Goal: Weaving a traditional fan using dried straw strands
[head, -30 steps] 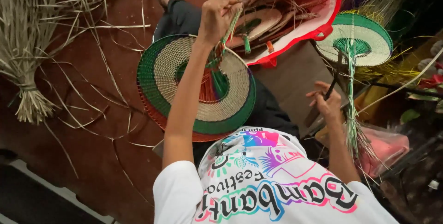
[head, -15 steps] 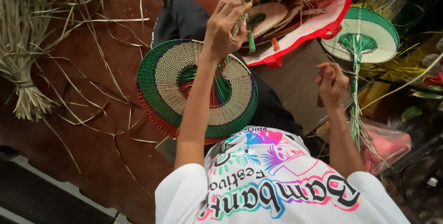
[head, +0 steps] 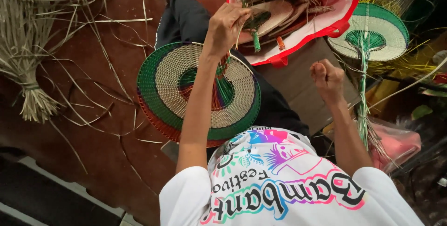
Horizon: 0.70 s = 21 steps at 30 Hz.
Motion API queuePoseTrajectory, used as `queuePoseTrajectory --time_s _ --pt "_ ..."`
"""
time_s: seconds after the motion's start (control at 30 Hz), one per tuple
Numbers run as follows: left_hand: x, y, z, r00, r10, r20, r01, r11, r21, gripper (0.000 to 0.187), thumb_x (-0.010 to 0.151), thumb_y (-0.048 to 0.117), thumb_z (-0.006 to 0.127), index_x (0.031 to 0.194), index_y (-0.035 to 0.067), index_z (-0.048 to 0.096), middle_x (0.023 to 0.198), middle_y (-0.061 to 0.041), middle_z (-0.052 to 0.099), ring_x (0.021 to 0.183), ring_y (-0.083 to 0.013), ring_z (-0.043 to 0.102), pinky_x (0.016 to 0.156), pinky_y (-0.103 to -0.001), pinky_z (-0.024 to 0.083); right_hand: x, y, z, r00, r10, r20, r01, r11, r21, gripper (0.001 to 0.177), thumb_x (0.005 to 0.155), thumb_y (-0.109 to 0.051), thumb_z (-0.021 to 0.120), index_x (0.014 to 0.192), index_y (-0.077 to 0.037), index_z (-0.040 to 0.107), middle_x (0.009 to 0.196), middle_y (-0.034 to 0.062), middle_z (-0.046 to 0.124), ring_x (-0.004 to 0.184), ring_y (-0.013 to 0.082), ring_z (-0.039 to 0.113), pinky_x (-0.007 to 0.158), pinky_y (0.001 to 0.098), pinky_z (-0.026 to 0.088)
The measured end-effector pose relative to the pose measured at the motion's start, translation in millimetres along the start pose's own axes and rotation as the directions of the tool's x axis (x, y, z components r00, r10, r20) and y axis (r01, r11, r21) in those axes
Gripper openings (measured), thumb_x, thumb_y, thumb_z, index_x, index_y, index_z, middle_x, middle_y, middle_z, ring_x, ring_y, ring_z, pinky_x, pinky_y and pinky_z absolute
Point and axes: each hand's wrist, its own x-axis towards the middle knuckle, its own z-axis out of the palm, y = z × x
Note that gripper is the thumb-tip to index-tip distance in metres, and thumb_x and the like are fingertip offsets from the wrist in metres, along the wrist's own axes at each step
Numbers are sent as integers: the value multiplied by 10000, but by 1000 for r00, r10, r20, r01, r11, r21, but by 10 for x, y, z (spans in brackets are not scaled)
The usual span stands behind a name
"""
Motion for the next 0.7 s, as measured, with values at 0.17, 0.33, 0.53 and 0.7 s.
queuePoseTrajectory --time_s 0.17,0.33,0.53,0.7 --pt "68 37 -40 999 -4 -33 2 998 -69 62 736 7 634 775 -40 621 691 -63 585 584 -152 520 559 -253 446 22 88 65 999 -32 34 33 999 -39 299 962 -164 438 754 17 554 561 37 489 446 109 381 452 224 316" --pt "92 -17 1 998 -6 -55 3 998 -67 74 759 32 614 793 -34 622 678 -58 584 563 -147 516 536 -256 443 92 -16 132 995 -88 50 89 996 -29 282 959 -142 455 750 27 542 578 41 486 465 117 375 466 233 316" --pt "59 -155 93 985 -79 -151 56 987 -154 107 796 58 602 898 43 629 838 -49 641 600 -109 584 516 -196 509 243 -113 164 978 -180 107 197 964 -177 223 912 -138 537 759 24 535 549 65 441 453 171 336 467 294 298" --pt "37 -172 50 964 -25 -264 31 999 20 114 745 107 681 852 138 654 960 3 564 815 -138 493 754 -262 470 553 -533 205 897 -386 218 424 890 -167 250 881 -174 559 761 44 579 564 66 454 440 173 333 437 310 272"
